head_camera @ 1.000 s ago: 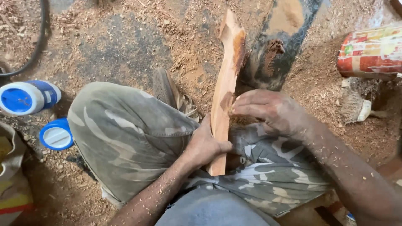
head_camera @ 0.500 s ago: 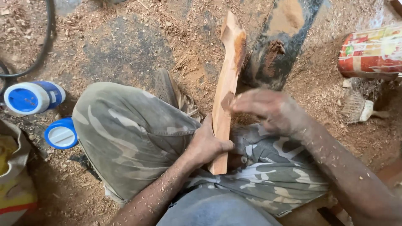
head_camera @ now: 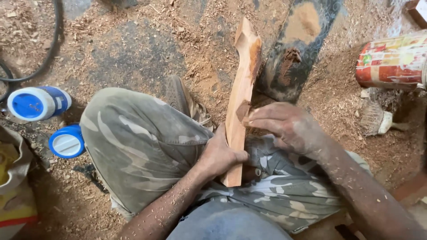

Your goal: The recorder is carving and shaping a wooden handle or object while sitting on a workshop floor.

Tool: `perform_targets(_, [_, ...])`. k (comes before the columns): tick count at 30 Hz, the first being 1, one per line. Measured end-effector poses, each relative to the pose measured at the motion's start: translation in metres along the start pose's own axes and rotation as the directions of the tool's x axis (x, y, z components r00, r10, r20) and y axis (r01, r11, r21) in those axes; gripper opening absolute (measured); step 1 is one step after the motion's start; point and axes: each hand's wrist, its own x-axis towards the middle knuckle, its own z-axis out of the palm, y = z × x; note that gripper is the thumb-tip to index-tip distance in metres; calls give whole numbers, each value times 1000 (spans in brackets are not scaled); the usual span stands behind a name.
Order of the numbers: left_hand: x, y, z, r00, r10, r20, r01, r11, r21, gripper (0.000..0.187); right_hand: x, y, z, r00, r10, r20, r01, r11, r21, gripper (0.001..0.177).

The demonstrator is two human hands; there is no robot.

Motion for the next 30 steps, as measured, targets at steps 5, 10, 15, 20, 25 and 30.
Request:
perform_targets(5, [-4,5,3,999,-46,-8,46,993,112,101,17,7,-5,973,232,-22,-231,947,-225,49])
perform_targets(10, [0,-3,4,996,37,-80,-23,985,170,99,46,-17,-9,912,407,51,-395,905,-156,48])
perform_targets(15, [3,-1,2,999,-34,-42,41,986,164,109,30,-34,2,926,369,85,-349,919,-182,53])
perform_targets(20, [-3,5,-4,999,-38,3,37,984,173,103,5,-51,7,950,298,95,-277,942,-192,41])
perform_targets(25, [-10,3,-24,1000,29,-1,-29,998,58,104,-41,-28,4,618,755,-220,-481,584,654,26])
perform_targets(30, [-15,46,-46,985,-84,151,81,996,22,92,-34,-12,11,610,783,-118,-251,333,909,28])
